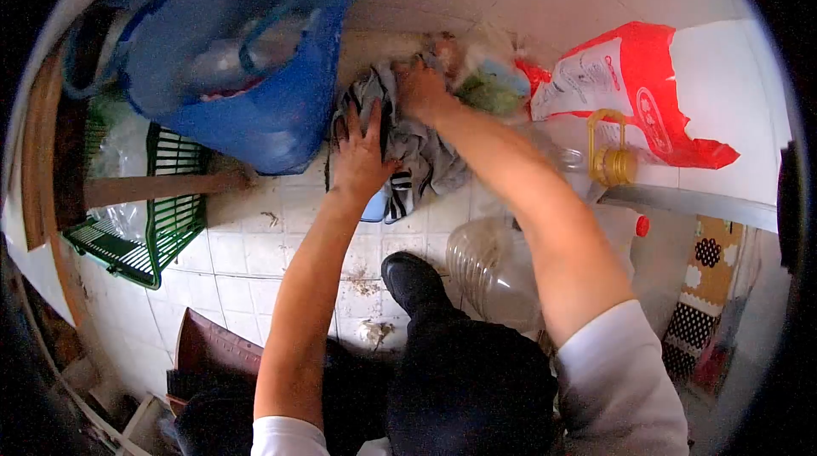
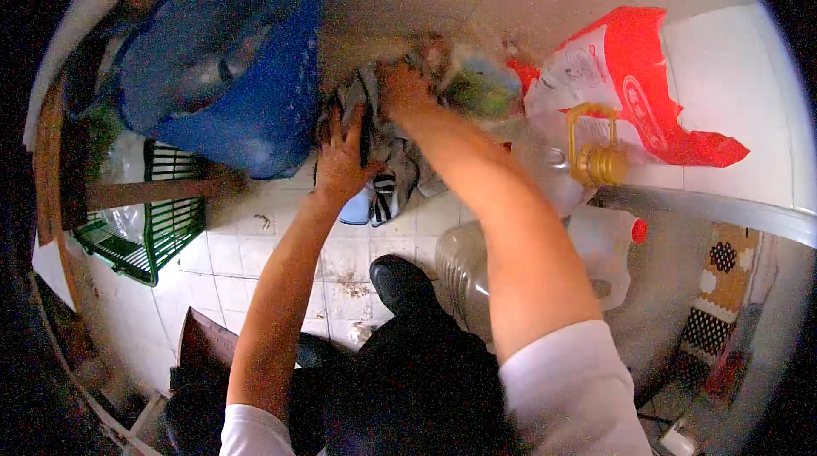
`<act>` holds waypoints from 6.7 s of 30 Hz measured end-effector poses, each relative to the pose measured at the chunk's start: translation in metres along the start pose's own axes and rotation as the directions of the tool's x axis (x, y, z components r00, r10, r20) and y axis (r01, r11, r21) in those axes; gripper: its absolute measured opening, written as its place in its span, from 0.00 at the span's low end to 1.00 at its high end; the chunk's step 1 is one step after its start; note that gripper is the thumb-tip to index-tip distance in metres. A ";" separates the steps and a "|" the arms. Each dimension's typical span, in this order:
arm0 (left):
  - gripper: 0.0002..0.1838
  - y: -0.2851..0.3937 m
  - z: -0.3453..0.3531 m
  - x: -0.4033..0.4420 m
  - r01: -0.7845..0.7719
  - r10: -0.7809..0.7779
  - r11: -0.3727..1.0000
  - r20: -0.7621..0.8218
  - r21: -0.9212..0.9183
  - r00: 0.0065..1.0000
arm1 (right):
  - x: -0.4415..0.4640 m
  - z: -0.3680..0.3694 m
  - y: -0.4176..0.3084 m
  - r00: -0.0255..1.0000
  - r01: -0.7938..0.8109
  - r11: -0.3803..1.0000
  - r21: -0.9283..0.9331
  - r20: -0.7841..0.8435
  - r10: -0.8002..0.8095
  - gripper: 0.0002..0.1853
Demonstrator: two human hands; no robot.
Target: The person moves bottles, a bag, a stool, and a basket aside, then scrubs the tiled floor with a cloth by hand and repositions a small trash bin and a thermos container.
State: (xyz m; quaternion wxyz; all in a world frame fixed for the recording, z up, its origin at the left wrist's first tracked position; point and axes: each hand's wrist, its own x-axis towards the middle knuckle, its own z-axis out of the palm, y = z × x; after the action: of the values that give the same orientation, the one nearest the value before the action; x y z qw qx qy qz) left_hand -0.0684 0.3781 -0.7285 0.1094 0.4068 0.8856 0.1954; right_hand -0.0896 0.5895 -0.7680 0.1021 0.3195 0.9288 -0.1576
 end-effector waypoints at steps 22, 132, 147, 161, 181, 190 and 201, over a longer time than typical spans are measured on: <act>0.17 0.016 0.018 -0.059 0.132 -0.224 0.942 0.287 0.308 0.932 | 0.037 -0.154 0.116 0.958 0.167 0.676 -0.718 -0.044 -0.284 0.15; 0.19 -0.042 0.000 -0.100 0.237 -0.443 0.875 0.501 0.422 0.744 | -0.354 -0.306 0.077 0.895 -0.065 0.930 -0.363 -0.433 -0.106 0.21; 0.18 -0.043 0.002 -0.115 0.260 -0.416 0.882 0.389 0.394 0.822 | -0.308 -0.319 0.069 0.874 0.297 0.723 -0.624 -0.128 -0.469 0.23; 0.19 -0.048 0.013 -0.113 0.227 -0.416 0.870 0.403 0.439 0.815 | -0.244 -0.329 0.082 0.857 0.515 0.690 -0.509 0.276 -0.435 0.08; 0.17 -0.049 0.004 -0.118 0.187 -0.353 0.896 0.391 0.402 0.850 | -0.192 -0.487 0.291 0.996 -0.032 0.987 -0.159 -0.088 0.018 0.12; 0.16 -0.045 0.001 -0.120 0.184 -0.350 0.896 0.390 0.404 0.852 | -0.109 -0.448 0.373 0.902 -0.197 0.959 -0.202 -0.421 0.096 0.12; 0.16 -0.046 0.003 -0.122 0.185 -0.354 0.888 0.369 0.420 0.859 | -0.110 -0.446 0.341 0.938 -0.169 0.903 0.394 -0.217 0.270 0.10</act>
State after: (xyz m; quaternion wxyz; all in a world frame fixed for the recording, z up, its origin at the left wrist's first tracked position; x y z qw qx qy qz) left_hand -0.0199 0.2582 -0.7473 0.2528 0.3227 0.9078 -0.0886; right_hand 0.1697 0.9414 -0.3993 -0.0682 0.4547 0.8452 -0.2726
